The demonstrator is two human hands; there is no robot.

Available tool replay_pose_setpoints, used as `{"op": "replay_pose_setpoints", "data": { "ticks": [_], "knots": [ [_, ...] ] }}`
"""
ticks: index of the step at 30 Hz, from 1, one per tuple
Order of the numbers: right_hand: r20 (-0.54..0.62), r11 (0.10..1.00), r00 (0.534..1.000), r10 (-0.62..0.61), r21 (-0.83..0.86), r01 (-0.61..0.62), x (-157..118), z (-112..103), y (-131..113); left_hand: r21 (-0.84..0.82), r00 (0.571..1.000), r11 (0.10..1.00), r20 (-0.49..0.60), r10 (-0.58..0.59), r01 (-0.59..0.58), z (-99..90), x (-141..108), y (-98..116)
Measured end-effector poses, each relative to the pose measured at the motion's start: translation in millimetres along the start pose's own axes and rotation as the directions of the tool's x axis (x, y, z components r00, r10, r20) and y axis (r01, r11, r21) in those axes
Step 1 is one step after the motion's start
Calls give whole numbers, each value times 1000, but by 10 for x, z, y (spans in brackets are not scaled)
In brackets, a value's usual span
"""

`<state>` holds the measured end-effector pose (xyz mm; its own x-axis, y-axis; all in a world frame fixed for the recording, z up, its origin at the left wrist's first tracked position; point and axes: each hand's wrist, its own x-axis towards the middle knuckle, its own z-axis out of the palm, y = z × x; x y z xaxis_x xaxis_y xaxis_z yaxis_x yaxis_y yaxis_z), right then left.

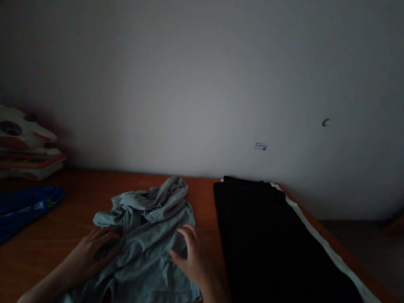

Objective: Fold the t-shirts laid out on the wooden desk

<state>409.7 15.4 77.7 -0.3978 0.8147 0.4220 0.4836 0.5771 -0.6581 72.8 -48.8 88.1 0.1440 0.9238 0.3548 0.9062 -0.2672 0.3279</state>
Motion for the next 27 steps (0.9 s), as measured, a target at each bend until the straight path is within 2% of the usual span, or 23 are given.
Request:
{"op": "replay_pose_setpoints", "data": {
  "ticks": [2, 4, 7, 9, 11, 13, 15, 17, 18, 20, 22, 24, 27],
  "knots": [
    [88, 997, 996, 15, -83, -7, -14, 19, -37, -40, 999, 999, 0, 33, -33, -4, 11, 52],
    [146, 990, 988, 52, -136, -32, -17, 11, -76, -67, 1000, 998, -18, 4, -6, -1, 24, 62],
    [174, 986, 981, 85, -155, -58, -15, -41, -114, -30, 979, 985, -112, -172, 170, 8, 33, 0],
    [206, 990, 975, 81, -131, -54, -17, -89, -127, 35, 939, 955, -193, -284, 296, -17, 23, -57],
    [230, 994, 971, 64, -98, -42, -18, -121, -126, 81, 904, 913, -199, -377, 399, -81, 5, -84],
    [176, 995, 983, 50, -91, -35, -19, -115, -99, 114, 867, 860, -109, -487, 497, -169, -10, -63],
    [24, 987, 997, 70, -147, -66, -22, -68, -38, 167, 816, 809, 36, -577, 564, -245, -15, -11],
    [-118, 960, 985, 122, -239, -148, -29, -2, 44, 216, 783, 800, 175, -596, 560, -282, -13, 39],
    [-152, 942, 977, 151, -276, -189, -33, 28, 85, 208, 788, 821, 235, -569, 531, -285, -10, 55],
    [-128, 921, 970, 205, -311, -236, -40, 67, 150, 111, 821, 880, 324, -471, 461, -269, -5, 58],
    [-47, 922, 971, 236, -303, -239, -40, 75, 187, -42, 855, 905, 350, -383, 423, -250, 0, 26],
    [-23, 934, 971, 239, -269, -237, -30, 62, 206, -211, 868, 867, 326, -374, 452, -249, 6, -32],
    [-152, 954, 955, 253, -125, -272, 2, 26, 230, -430, 849, 734, 207, -486, 526, -280, 22, -114]
  ]
}}
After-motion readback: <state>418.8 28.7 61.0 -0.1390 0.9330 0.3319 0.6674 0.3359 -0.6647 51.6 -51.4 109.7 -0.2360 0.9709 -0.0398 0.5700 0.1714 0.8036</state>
